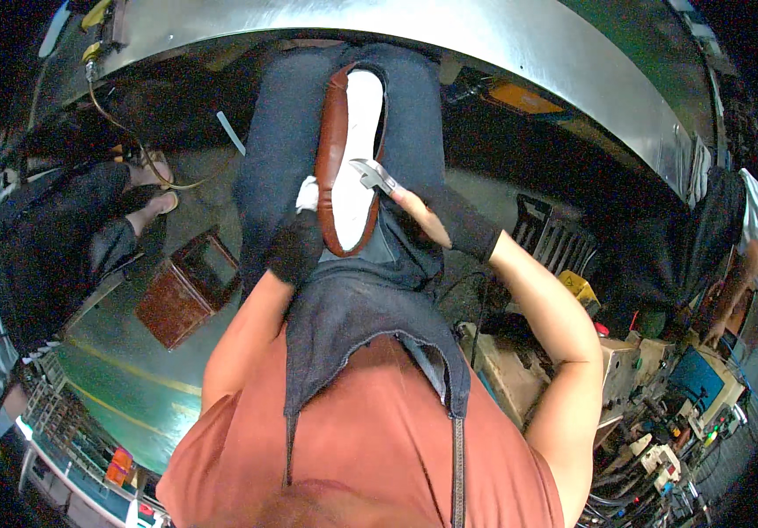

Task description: The person uses a hammer to repeatedly tap the sole of a brown shoe held on their lap. They periodically place the shoe on a nearby conveyor belt and retrieve it to continue hammering the sole area.

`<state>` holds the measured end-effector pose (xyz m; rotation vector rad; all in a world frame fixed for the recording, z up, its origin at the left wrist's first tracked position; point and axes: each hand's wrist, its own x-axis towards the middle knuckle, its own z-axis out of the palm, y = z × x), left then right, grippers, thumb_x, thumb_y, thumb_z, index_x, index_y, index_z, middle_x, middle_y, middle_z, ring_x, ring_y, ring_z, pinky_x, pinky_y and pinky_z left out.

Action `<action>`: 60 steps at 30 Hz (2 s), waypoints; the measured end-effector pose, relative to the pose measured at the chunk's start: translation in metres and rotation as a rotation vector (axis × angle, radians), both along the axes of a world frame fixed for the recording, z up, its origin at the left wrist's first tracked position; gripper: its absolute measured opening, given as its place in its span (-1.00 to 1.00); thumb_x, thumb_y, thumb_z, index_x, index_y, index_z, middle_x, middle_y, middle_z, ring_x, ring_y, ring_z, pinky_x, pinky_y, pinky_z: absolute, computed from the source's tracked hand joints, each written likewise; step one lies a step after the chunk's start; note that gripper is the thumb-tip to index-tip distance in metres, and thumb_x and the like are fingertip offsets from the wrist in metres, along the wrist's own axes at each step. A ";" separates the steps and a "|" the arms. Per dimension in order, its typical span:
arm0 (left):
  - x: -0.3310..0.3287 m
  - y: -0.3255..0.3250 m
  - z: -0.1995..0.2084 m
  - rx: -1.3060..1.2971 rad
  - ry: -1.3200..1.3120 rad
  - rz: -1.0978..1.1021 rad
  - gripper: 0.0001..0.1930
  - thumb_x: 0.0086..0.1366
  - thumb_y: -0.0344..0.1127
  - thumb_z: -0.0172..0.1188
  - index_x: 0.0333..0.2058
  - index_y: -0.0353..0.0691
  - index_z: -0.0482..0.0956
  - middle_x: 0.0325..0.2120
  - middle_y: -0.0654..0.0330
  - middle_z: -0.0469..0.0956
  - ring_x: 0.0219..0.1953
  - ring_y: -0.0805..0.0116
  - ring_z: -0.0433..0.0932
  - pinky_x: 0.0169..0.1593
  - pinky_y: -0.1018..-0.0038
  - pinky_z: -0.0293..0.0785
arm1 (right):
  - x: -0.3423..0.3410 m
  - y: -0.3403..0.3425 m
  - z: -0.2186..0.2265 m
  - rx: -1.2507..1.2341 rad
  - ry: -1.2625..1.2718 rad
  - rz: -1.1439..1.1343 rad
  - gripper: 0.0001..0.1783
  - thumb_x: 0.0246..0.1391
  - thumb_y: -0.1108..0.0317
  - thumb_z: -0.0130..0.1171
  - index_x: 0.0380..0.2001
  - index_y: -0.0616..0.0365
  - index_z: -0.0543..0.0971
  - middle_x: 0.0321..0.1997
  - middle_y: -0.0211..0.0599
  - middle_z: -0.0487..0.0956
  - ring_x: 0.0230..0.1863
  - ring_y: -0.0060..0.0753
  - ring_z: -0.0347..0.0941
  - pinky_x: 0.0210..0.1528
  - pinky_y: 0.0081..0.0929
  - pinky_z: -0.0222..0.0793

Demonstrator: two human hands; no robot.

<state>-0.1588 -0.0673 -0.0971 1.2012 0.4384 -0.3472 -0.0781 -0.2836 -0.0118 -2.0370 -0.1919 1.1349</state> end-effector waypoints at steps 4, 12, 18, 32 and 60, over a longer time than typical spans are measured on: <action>0.021 -0.010 -0.007 0.669 -0.224 -0.129 -0.65 0.26 -0.25 0.01 -0.05 -0.33 0.30 -0.28 -0.16 0.51 -0.20 0.02 0.54 -0.17 0.25 0.42 | 0.022 -0.002 0.019 -0.136 -0.124 0.258 -0.50 0.25 0.00 -0.16 -0.43 0.26 0.48 -0.69 -0.26 0.41 -0.68 -0.41 0.36 -0.55 -0.43 0.28; 0.004 0.000 -0.025 0.516 -0.378 -0.263 -0.28 0.09 -0.15 0.26 0.12 -0.31 0.10 -0.17 -0.14 0.48 -0.12 -0.02 0.51 -0.08 0.29 0.42 | 0.004 0.031 0.036 0.189 -0.404 0.276 -0.62 0.20 0.14 -0.06 -0.40 0.29 0.51 -0.41 0.09 0.51 -0.37 0.05 0.47 -0.34 -0.22 0.34; 0.017 0.046 0.060 0.883 -0.645 -0.376 -0.15 -0.02 -0.05 0.38 0.15 -0.29 0.16 -0.11 -0.12 0.47 -0.09 0.00 0.50 -0.03 0.27 0.41 | -0.033 0.004 0.007 -0.027 -0.121 -0.027 -0.55 0.24 0.07 -0.13 -0.43 0.28 0.49 -0.53 -0.12 0.48 -0.48 -0.33 0.40 -0.37 -0.35 0.31; 0.055 0.012 0.037 0.515 -0.179 -0.298 -0.43 0.24 -0.26 0.06 0.16 -0.43 0.16 0.13 -0.19 0.24 0.19 0.02 0.25 0.19 0.35 0.18 | -0.050 -0.019 0.025 0.228 -0.120 -0.474 -0.48 0.27 -0.01 -0.20 -0.43 0.27 0.45 -0.49 -0.48 0.44 -0.46 -0.58 0.30 -0.35 -0.56 0.28; 0.094 -0.018 -0.006 0.612 -0.427 -0.245 -0.23 0.25 -0.20 0.06 0.25 -0.32 -0.23 0.19 -0.20 0.05 0.20 -0.13 0.16 0.21 0.26 0.16 | 0.017 0.029 0.074 0.056 -0.785 0.599 -0.66 0.05 0.10 0.07 -0.53 0.17 0.56 -0.57 -0.10 0.54 -0.48 -0.08 0.52 -0.41 -0.32 0.43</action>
